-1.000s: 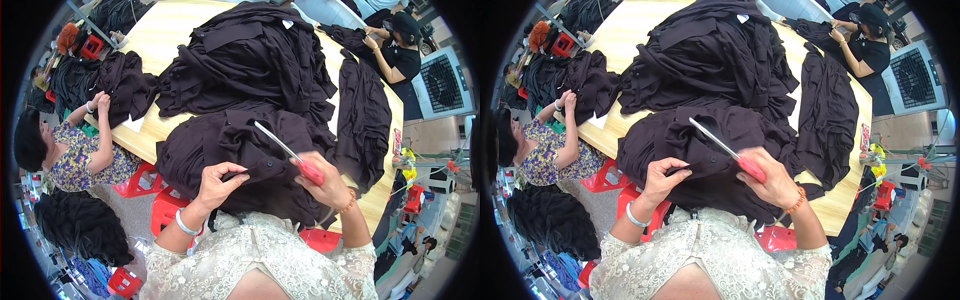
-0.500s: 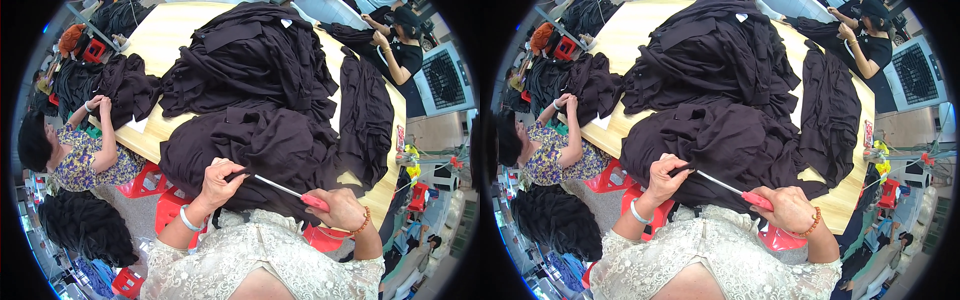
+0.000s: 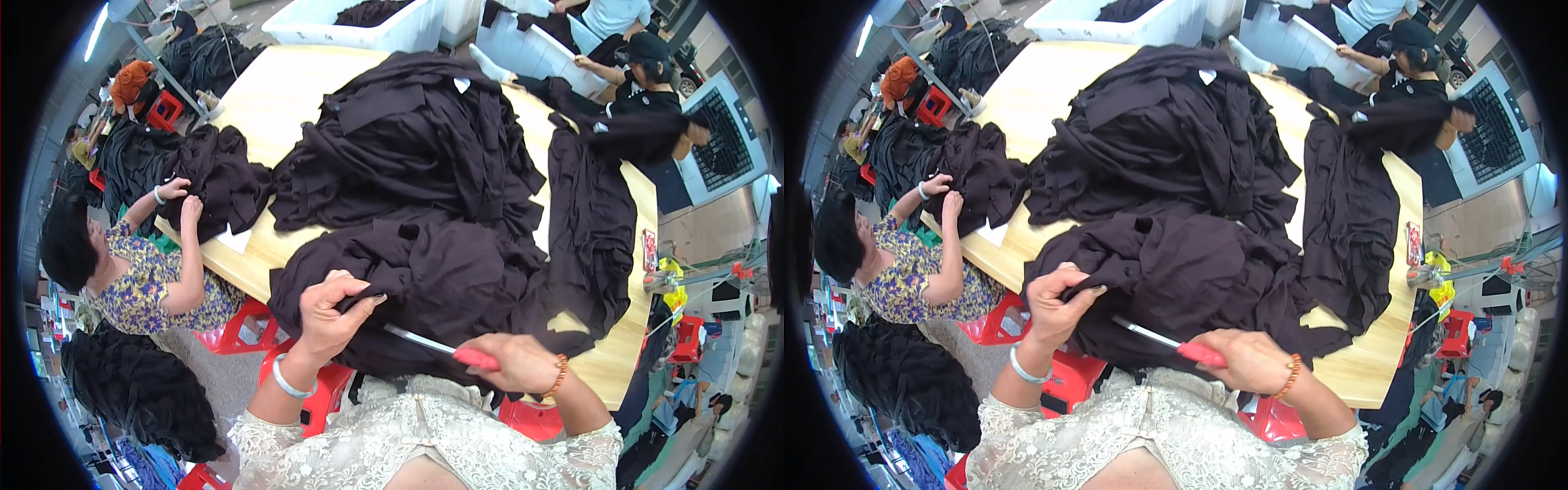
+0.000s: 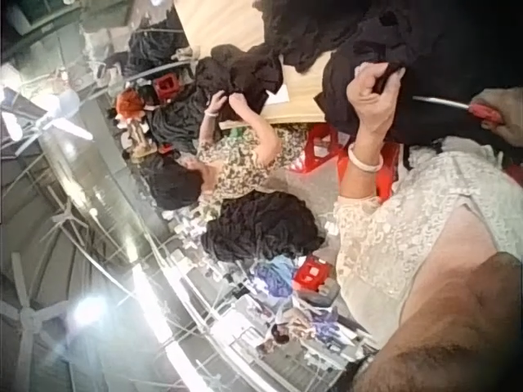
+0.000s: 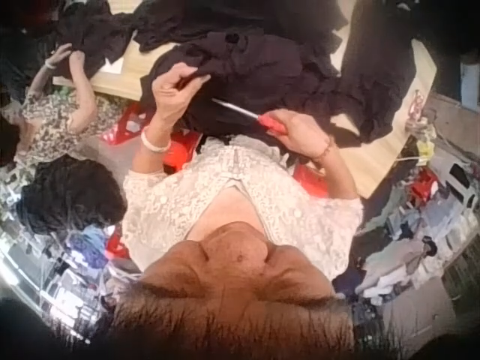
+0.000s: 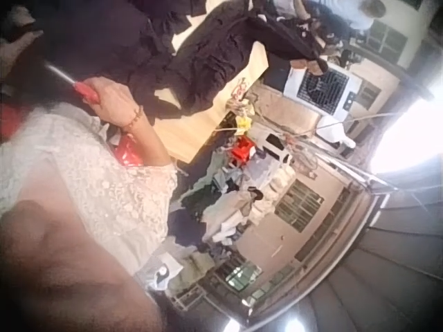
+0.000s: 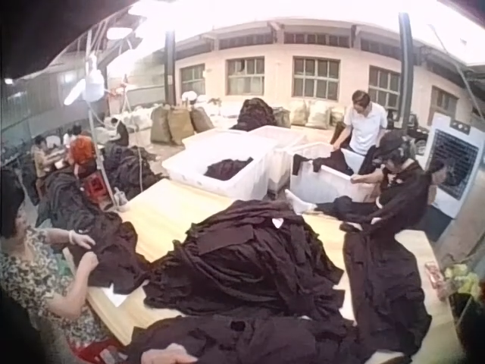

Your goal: Trimming loose threads from pieces of black fabric using scissors in a workshop environment.

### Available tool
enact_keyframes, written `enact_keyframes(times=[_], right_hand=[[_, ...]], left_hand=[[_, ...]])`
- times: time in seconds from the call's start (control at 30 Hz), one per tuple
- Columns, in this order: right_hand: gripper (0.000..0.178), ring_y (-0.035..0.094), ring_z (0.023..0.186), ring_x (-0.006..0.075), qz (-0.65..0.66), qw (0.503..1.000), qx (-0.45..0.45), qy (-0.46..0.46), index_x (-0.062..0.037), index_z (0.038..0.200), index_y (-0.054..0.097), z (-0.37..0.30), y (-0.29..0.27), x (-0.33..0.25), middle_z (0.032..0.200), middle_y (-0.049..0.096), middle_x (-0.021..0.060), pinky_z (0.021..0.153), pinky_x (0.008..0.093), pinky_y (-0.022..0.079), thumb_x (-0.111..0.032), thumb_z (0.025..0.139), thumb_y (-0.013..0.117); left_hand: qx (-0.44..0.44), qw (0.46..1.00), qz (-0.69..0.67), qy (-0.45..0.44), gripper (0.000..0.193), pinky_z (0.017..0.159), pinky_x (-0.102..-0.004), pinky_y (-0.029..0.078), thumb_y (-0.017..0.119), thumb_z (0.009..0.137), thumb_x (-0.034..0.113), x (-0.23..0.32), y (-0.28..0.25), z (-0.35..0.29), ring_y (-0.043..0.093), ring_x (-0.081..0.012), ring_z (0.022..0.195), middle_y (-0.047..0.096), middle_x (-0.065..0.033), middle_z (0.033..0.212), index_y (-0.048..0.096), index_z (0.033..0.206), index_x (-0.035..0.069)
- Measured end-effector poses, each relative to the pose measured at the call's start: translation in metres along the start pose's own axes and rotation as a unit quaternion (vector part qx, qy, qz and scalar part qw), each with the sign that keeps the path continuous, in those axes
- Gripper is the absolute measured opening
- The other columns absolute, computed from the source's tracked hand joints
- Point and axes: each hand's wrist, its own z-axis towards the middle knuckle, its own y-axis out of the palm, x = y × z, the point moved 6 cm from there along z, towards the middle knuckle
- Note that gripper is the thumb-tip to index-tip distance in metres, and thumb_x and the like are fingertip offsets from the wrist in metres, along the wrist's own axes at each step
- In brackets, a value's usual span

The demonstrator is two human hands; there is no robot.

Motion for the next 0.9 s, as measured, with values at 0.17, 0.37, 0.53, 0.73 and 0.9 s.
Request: enact_keyframes(times=[0.17, 0.37, 0.53, 0.73, 0.9], right_hand=[[0.037, 0.062, 0.098, 0.0389, 0.023, 0.997, 0.072, 0.016, -0.0034, 0.114, 0.058, 0.055, 0.0, 0.022, 0.106, 0.063, 0.0211, 0.082, 0.042, 0.05, -0.026, 0.085, 0.066], [0.045, 0.053, 0.114, 0.043, -0.141, 0.914, 0.363, 0.108, -0.0018, 0.119, 0.052, 0.069, -0.106, 0.075, 0.146, 0.033, 0.0227, 0.089, 0.0443, 0.05, -0.006, 0.078, 0.068], [0.059, 0.061, 0.09, 0.0356, -0.363, 0.807, 0.451, 0.118, -0.0116, 0.132, 0.051, 0.086, -0.202, 0.055, 0.151, 0.028, 0.0197, 0.075, 0.0434, 0.054, 0.006, 0.076, 0.056], [0.043, 0.061, 0.097, 0.0314, -0.514, 0.716, 0.466, 0.08, -0.0093, 0.122, 0.055, 0.17, -0.242, 0.073, 0.134, 0.05, 0.0175, 0.079, 0.0404, 0.05, -0.005, 0.08, 0.058], [0.026, 0.062, 0.074, 0.0442, -0.303, 0.897, 0.271, 0.176, -0.0028, 0.09, 0.054, 0.171, -0.173, 0.105, 0.073, 0.062, 0.0228, 0.067, 0.0513, 0.048, -0.028, 0.091, 0.058]], left_hand=[[0.034, 0.984, -0.069, 0.16, 0.015, 0.055, -0.0262, 0.033, 0.074, 0.071, -0.009, 0.074, -0.045, 0.058, 0.046, -0.0118, 0.059, 0.058, -0.0029, 0.066, 0.068, 0.08, 0.0], [0.207, 0.965, 0.072, 0.141, 0.016, 0.071, -0.0229, 0.046, 0.075, 0.077, -0.001, 0.089, -0.11, 0.107, 0.056, -0.0091, 0.073, 0.062, -0.0028, 0.081, 0.063, 0.087, -0.001], [0.214, 0.966, 0.002, 0.147, 0.013, 0.072, -0.0196, 0.046, 0.072, 0.082, 0.001, 0.044, -0.134, 0.189, 0.058, -0.0055, 0.076, 0.065, 0.0002, 0.084, 0.067, 0.093, -0.002], [0.228, 0.961, 0.102, 0.12, 0.016, 0.067, -0.0204, 0.046, 0.069, 0.085, 0.005, -0.068, -0.135, 0.271, 0.055, -0.0053, 0.071, 0.065, -0.0007, 0.08, 0.068, 0.1, -0.001], [0.066, 0.981, 0.17, -0.073, 0.048, 0.082, -0.0306, 0.049, 0.074, 0.079, 0.021, -0.13, -0.101, 0.193, 0.06, -0.0196, 0.09, 0.064, -0.0121, 0.104, 0.06, 0.121, 0.002]])
